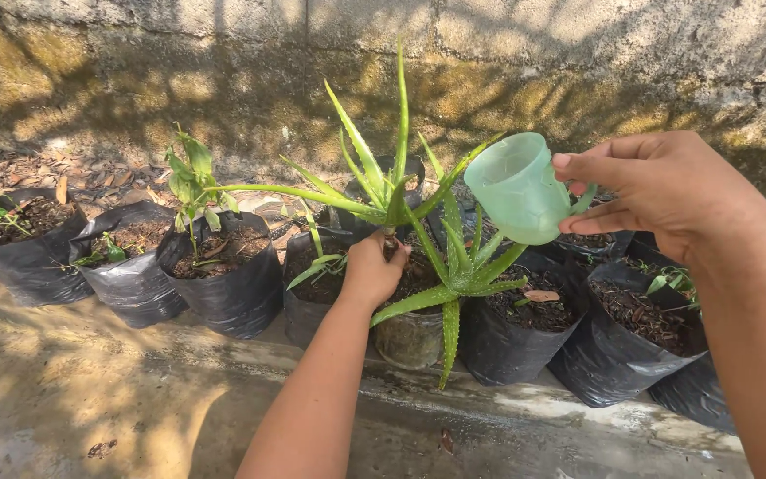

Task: Watering aloe vera plants in individual black poly bags using a small cup and a bucket of water.

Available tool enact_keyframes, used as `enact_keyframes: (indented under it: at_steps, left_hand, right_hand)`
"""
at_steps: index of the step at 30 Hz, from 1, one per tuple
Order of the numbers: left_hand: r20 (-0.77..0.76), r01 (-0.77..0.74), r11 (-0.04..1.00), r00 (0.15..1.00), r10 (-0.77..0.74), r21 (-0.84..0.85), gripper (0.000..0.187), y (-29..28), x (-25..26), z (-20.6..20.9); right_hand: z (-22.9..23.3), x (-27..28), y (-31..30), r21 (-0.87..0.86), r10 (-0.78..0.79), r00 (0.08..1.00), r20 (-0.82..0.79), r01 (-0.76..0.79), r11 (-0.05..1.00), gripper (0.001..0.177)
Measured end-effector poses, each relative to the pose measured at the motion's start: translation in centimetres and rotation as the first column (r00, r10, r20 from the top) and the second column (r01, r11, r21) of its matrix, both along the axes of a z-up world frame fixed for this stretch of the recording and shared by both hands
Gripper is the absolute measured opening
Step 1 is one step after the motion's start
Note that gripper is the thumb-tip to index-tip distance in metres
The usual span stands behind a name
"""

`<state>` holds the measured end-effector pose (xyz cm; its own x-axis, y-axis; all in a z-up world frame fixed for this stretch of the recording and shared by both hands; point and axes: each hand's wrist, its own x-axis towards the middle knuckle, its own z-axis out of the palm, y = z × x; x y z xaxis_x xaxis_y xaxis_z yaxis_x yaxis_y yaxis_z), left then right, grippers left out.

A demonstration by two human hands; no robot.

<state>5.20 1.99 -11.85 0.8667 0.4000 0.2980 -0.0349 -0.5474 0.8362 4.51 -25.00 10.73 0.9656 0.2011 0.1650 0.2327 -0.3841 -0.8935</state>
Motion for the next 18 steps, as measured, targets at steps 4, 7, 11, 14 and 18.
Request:
enact_keyframes:
  at_steps: [4, 7, 11, 14, 18]
  left_hand:
    - [-0.016, -0.007, 0.999, 1.000, 0.008, 0.036, 0.034, 0.9, 1.9, -0.9]
    - [0.004, 0.072, 0.995, 0.997, -0.072, -0.069, 0.041, 1.7, 2.5, -2.5]
    - [0.020, 0.151, 0.984, 0.989, -0.150, -0.092, 0.058, 1.8, 1.2, -1.4]
    - [0.021, 0.149, 0.988, 0.989, -0.148, -0.045, 0.053, 1.6, 0.8, -0.8]
    - [0.017, 0.130, 0.991, 0.991, -0.130, -0.020, 0.036, 1.6, 1.2, -1.0]
  right_hand:
    - [0.5, -0.4, -0.1, -0.016, -0.008, 1.000, 0.009, 0.008, 1.000, 0.036]
    - [0.7, -0.6, -0.1, -0.026, -0.012, 1.000, 0.024, 0.013, 1.000, 0.037]
    - [1.1, -1.0, 0.2, -0.026, 0.005, 0.999, 0.045, -0.004, 1.000, 0.039]
    - [1.2, -1.0, 0.1, -0.028, 0.015, 0.999, 0.044, -0.014, 1.000, 0.040]
    - [1.0, -1.0, 0.1, -0.040, 0.015, 0.999, 0.050, -0.013, 0.999, 0.039]
